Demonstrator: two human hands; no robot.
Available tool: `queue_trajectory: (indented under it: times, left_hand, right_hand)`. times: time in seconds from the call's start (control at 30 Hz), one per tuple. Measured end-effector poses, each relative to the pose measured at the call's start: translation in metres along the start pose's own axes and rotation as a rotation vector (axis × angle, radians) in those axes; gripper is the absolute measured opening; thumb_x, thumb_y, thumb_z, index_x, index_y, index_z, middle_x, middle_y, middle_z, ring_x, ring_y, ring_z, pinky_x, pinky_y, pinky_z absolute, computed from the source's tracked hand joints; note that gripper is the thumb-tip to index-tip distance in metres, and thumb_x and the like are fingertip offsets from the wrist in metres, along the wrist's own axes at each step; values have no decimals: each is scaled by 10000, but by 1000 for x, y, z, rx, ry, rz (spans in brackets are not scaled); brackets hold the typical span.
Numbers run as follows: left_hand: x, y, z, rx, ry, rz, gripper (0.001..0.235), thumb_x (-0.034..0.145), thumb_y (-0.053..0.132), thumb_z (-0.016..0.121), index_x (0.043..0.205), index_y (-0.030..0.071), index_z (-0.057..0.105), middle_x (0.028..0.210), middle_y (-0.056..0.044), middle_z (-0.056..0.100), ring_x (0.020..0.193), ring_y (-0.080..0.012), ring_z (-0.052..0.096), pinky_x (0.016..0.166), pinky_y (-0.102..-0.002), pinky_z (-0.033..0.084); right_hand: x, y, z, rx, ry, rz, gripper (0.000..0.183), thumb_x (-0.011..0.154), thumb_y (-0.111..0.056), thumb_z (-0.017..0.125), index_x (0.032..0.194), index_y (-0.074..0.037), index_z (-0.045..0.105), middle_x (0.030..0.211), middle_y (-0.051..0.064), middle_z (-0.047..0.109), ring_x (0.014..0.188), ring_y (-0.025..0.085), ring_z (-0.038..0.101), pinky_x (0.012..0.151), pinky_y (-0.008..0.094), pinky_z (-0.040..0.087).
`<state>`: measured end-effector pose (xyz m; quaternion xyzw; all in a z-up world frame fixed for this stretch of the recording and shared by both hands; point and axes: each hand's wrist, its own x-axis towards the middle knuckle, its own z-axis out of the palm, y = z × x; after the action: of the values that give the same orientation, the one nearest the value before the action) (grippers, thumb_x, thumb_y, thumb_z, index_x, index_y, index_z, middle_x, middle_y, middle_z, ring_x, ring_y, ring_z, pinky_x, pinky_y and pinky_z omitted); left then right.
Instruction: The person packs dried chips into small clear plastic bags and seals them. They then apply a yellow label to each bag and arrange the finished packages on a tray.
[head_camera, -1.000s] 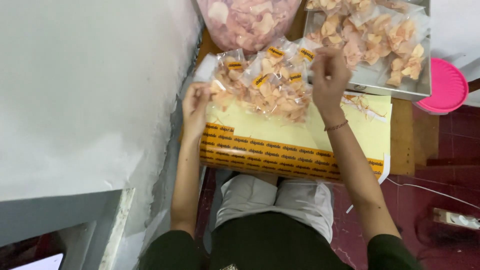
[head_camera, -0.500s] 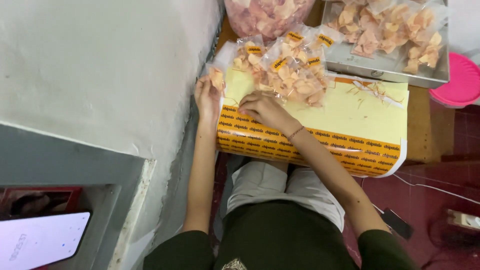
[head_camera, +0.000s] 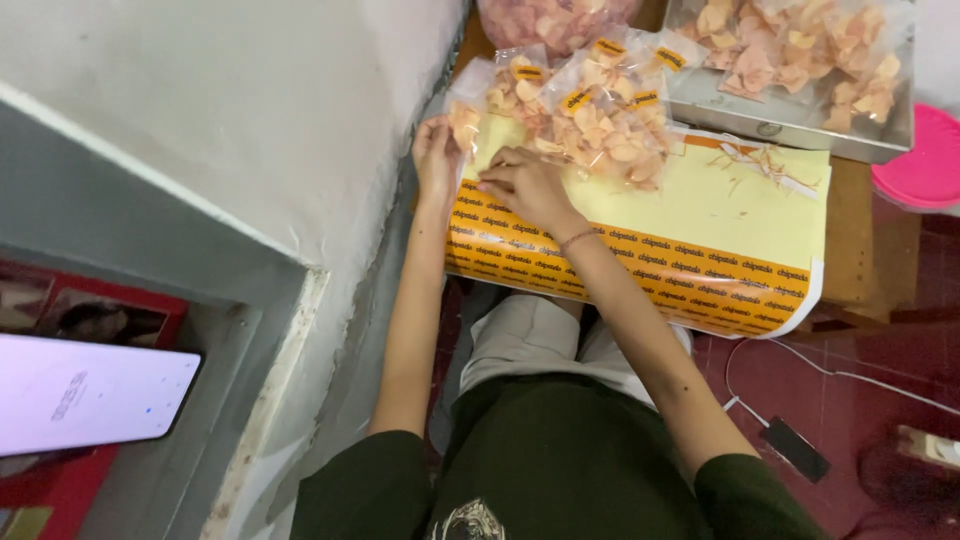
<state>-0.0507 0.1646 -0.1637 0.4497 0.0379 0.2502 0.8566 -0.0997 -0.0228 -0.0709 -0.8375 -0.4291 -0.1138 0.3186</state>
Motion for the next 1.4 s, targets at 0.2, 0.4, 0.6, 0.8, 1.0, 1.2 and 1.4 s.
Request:
queue_trajectory:
  times: [0.2,0.4,0.6,0.8,1.0,1.2,1.4]
  left_hand:
    - [4,-4,5,-7,38,12,68,1027,79,511,1030,108,572,844,58,527,796,-60,601,720,-174,509]
    - [-1,8,10,65,46,-21,66,1036,136,550,1052,112,609,819,52,522,691,-49,565,579,-175,492]
    - [-5,12,15,99,49,-25,76,1034,165,549,1039,121,611,820,71,531,706,-35,573,589,-154,496]
    - [9,-9,5,111,35,25,92,1042,177,567,1058,93,603,818,41,520,683,-46,560,564,-172,477]
    - [6,-9,5,117,45,42,78,1034,150,559,1058,101,615,831,34,546,711,-53,573,589,-176,482]
    - [1,3,10,130,57,22,75,1033,154,559,1070,122,616,871,21,568,759,-79,601,649,-206,526]
    - [2,-1,2,88,91,-2,93,1045,145,544,1081,114,623,925,-29,623,837,-144,664,723,-272,564]
  right_hand:
    - [-1,3,4,-48,27,-5,127,965,-197,732,957,-72,706,915,75,654,897,286,663,727,395,549]
    - [-5,31,26,-92,-41,116,150,1082,-275,550,1075,-127,567,934,32,585,966,292,655,764,445,542]
    - [-7,28,24,0,-41,117,120,1090,-244,555,1095,-125,543,906,77,632,947,331,679,765,467,532]
    - [-3,-3,-5,184,-5,-24,301,953,-20,714,1245,-86,682,929,112,704,905,295,684,796,422,560]
    - [-5,11,7,204,98,-21,335,943,28,715,1262,-73,723,878,117,719,833,265,685,757,386,565]
    - [-3,34,16,442,336,135,361,925,88,713,1256,-58,709,912,140,735,798,241,718,683,352,588]
    - [-4,44,28,245,428,164,244,907,13,755,1072,-156,817,834,40,770,772,208,747,626,307,587]
